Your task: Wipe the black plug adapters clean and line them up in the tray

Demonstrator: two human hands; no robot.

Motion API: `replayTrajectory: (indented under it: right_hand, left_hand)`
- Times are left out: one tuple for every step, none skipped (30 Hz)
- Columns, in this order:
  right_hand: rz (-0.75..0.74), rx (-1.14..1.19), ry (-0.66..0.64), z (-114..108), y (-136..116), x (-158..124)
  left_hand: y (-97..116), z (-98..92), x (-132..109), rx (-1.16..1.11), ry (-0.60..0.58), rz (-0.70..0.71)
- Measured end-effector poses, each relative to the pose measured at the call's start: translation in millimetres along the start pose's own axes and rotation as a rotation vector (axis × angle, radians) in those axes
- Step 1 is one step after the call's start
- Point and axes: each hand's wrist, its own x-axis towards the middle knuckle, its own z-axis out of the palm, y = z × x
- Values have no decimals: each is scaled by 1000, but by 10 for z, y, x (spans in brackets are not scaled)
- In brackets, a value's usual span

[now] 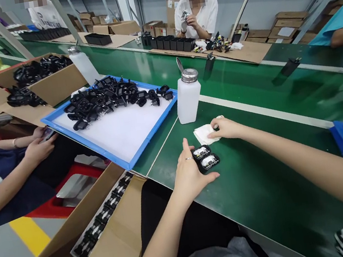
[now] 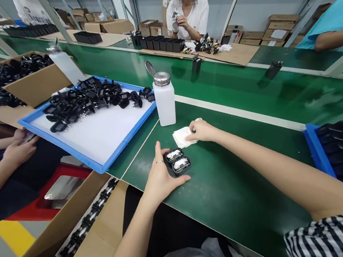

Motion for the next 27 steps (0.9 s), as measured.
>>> replayTrajectory:
  right_hand:
    - [-17, 1, -36, -13, -22, 13]
    - [-20, 18, -46, -34, -47, 10]
    - [-13, 51, -24, -58, -77, -6]
    - [-3, 100, 30, -79, -111, -33]
    - [2, 165, 96, -91, -151, -70]
    - [-9, 237, 159, -90, -198, -116]
    - [-42, 309, 207, -76, -252, -169]
    - [-102, 371, 238, -48, -310, -228]
    - [-187, 416, 246, -12, -368, -290]
    - [-291, 436, 228, 30, -419, -352]
    - [-403, 433, 192, 71, -459, -412]
    - [-508, 410, 146, 107, -481, -466]
    - [-595, 374, 100, 136, -481, -513]
    - [-655, 330, 71, 155, -458, -554]
    - [-684, 288, 60, 163, -411, -589]
    - [-685, 254, 65, 162, -344, -621]
    - [-668, 229, 77, 152, -262, -650]
    - [-640, 206, 80, 134, -171, -678]
    - [-599, 188, 74, 109, -80, -705]
    - [-544, 178, 54, 78, 1, -730]
    - [-473, 179, 27, 43, 65, -751]
    - [-392, 191, 6, 7, 102, -767]
    - [-308, 218, 7, -29, 107, -775]
    - [-235, 258, 34, -60, 79, -777]
    - [-186, 306, 86, -82, 19, -774]
    - [-174, 351, 146, -92, -65, -768]
    - [-203, 380, 200, -87, -162, -762]
  left_hand:
    - [-2, -4, 12, -10, -3, -4]
    - [-7, -8, 24, -22, -10, -7]
    - [-15, -15, 37, -34, -19, -9]
    - [-26, -23, 49, -46, -30, -8]
    - [-37, -33, 59, -58, -41, -4]
    - [-49, -43, 68, -68, -51, 3]
    - [-60, -54, 74, -75, -58, 8]
    - [-69, -65, 79, -79, -62, 10]
    - [-75, -74, 82, -82, -61, 12]
    - [-79, -81, 83, -83, -59, 7]
    - [-80, -85, 84, -83, -56, -5]
    - [-80, -88, 85, -82, -57, -24]
    - [-78, -89, 85, -83, -60, -44]
    - [-77, -89, 86, -89, -64, -57]
    - [-76, -89, 86, -101, -69, -59]
    - [-76, -88, 87, -117, -75, -49]
    - [-77, -88, 88, -134, -77, -33]
    - [-78, -88, 89, -148, -77, -20]
    - [-81, -89, 90, -155, -77, -15]
    - [-84, -90, 91, -156, -79, -17]
    - [-87, -91, 93, -152, -79, -24]
    - [-90, -92, 95, -146, -76, -30]
    - [-94, -92, 97, -141, -73, -32]
    - [-97, -91, 99, -138, -70, -32]
    - [-100, -90, 101, -137, -66, -30]
    - [-102, -88, 102, -138, -61, -25]
    - [-104, -87, 102, -139, -58, -17]
